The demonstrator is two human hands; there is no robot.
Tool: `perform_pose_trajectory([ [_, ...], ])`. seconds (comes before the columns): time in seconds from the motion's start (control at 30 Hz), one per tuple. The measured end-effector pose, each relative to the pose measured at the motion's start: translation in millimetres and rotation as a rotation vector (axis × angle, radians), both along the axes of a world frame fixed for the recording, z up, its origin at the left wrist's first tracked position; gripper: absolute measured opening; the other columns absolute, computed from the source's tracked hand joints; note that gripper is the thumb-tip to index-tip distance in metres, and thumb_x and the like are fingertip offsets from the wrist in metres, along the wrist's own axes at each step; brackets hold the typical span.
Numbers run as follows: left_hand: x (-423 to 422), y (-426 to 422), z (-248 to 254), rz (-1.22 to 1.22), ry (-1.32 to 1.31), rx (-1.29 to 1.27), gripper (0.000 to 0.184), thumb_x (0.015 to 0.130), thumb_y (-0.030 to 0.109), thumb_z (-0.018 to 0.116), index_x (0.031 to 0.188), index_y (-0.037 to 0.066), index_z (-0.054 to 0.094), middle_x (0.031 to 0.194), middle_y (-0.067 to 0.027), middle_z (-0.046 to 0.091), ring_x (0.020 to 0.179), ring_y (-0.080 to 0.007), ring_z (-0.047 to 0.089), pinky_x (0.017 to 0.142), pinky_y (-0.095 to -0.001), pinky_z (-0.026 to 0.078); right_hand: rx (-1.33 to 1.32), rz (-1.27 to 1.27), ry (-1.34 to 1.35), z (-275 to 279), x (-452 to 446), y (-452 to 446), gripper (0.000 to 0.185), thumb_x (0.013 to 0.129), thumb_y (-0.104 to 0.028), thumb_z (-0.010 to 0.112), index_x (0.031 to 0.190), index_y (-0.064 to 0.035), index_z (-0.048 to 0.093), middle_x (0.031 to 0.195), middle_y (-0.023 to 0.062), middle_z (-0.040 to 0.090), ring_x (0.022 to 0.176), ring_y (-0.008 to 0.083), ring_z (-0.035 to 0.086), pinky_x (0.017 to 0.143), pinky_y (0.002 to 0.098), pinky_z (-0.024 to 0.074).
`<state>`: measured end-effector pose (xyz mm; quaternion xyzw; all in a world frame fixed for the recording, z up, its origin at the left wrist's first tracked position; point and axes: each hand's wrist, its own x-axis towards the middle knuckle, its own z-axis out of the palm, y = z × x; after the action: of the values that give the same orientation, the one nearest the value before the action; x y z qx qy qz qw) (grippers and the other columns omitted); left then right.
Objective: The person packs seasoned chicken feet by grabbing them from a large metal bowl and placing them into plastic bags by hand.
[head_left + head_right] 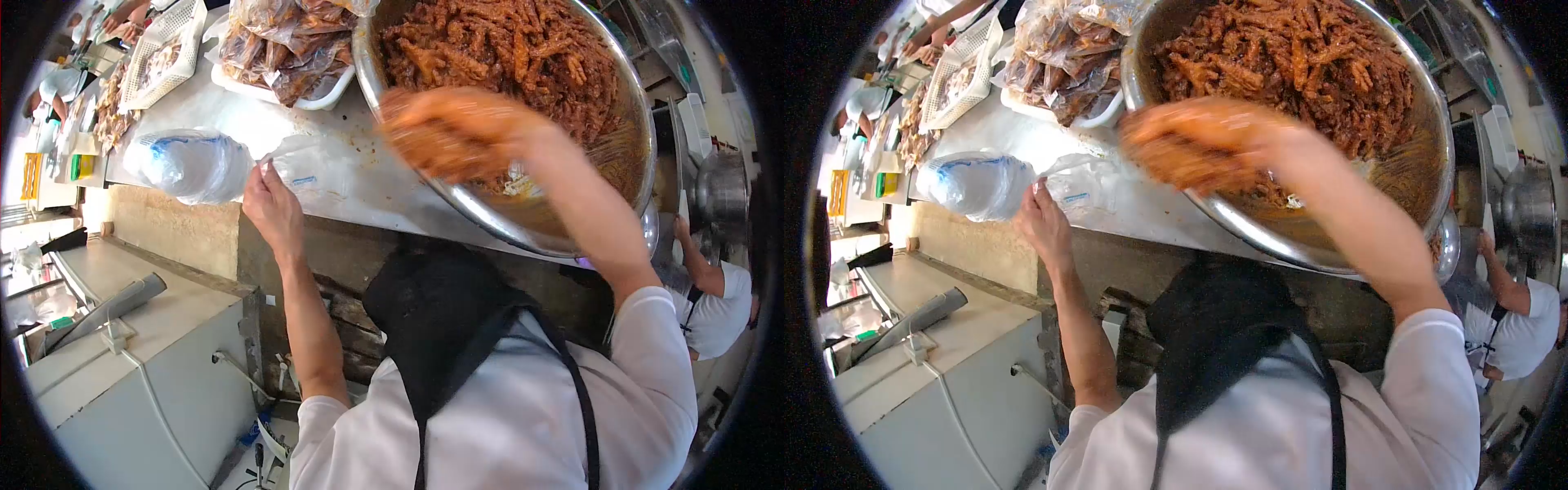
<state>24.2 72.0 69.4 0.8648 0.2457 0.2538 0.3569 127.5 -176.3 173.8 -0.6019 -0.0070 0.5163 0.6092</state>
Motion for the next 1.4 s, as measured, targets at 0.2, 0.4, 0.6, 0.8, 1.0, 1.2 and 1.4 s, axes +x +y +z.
perform_pose_trajectory([
  [0.2,-1,-3,4,-0.104,-0.124,0.053,0.026,0.095,0.013,0.045,0.103,-0.005,0.063,0.088,-0.0211,0.065,0.08,-0.031,0.063,0.073,-0.0371,0.047,0.143,-0.221,0.171,-129,8,178,0.027,0.094,-0.03,0.047,0.086,-0.0074,0.058,0.079,0.0106,0.062,0.068,0.0243,0.062,0.06,0.0434,0.0533],
  [0.4,5,17,40,-0.021,-0.315,0.063,0.025,0.095,0.012,0.045,0.102,-0.004,0.064,0.086,-0.0158,0.066,0.073,-0.0229,0.062,0.067,-0.0335,0.048,0.238,-0.111,-0.185,-114,8,182,0.033,0.091,-0.028,0.054,0.115,-0.0059,0.052,0.098,0.0081,0.059,0.091,0.0198,0.058,0.07,0.0393,0.0508],
  [0.6,50,9,74,-0.093,-0.284,0.035,0.024,0.093,0.013,0.048,0.094,-0.002,0.066,0.064,-0.0082,0.058,0.054,-0.0156,0.047,0.052,-0.0316,0.039,0.401,-0.313,-0.363,-36,9,90,0.051,0.091,-0.03,0.058,0.129,-0.0004,0.043,0.118,0.0153,0.054,0.091,0.0196,0.062,0.071,0.0301,0.0516],
  [0.8,154,27,164,-0.274,-0.573,-0.003,0.028,0.094,0.018,0.048,0.094,0.0,0.068,0.061,-0.0044,0.056,0.053,-0.0095,0.053,0.05,-0.0255,0.044,0.119,-0.523,-0.542,-30,3,-52,0.054,0.091,-0.033,0.058,0.13,0.001,0.042,0.123,0.0165,0.053,0.09,0.0191,0.064,0.073,0.0264,0.0538],
  [1.0,256,32,253,-0.491,-0.688,-0.18,0.031,0.094,0.025,0.051,0.087,0.002,0.069,0.069,-0.001,0.059,0.063,-0.0074,0.052,0.058,-0.0226,0.041,-0.045,-0.846,-0.548,-29,-41,-168,0.051,0.091,-0.031,0.059,0.128,-0.0002,0.044,0.117,0.0118,0.058,0.084,0.0164,0.064,0.07,0.0249,0.0511],
  [1.2,368,30,143,-0.861,-0.181,-0.146,0.022,0.084,0.016,0.051,0.081,0.001,0.067,0.074,-0.0057,0.061,0.072,-0.0156,0.054,0.069,-0.0309,0.043,-0.132,-0.97,-0.469,-48,-68,-225,0.051,0.091,-0.029,0.059,0.13,-0.0007,0.044,0.119,0.0137,0.057,0.083,0.015,0.063,0.069,0.0262,0.0495],
  [1.4,405,0,54,-0.907,0.337,0.158,0.032,0.091,0.024,0.047,0.101,-0.001,0.063,0.093,-0.0178,0.066,0.089,-0.0295,0.062,0.078,-0.0372,0.047,-0.165,-0.958,-0.453,-51,-72,-236,0.051,0.091,-0.029,0.059,0.13,-0.0001,0.043,0.119,0.0133,0.057,0.082,0.0144,0.063,0.069,0.0261,0.0489],
])
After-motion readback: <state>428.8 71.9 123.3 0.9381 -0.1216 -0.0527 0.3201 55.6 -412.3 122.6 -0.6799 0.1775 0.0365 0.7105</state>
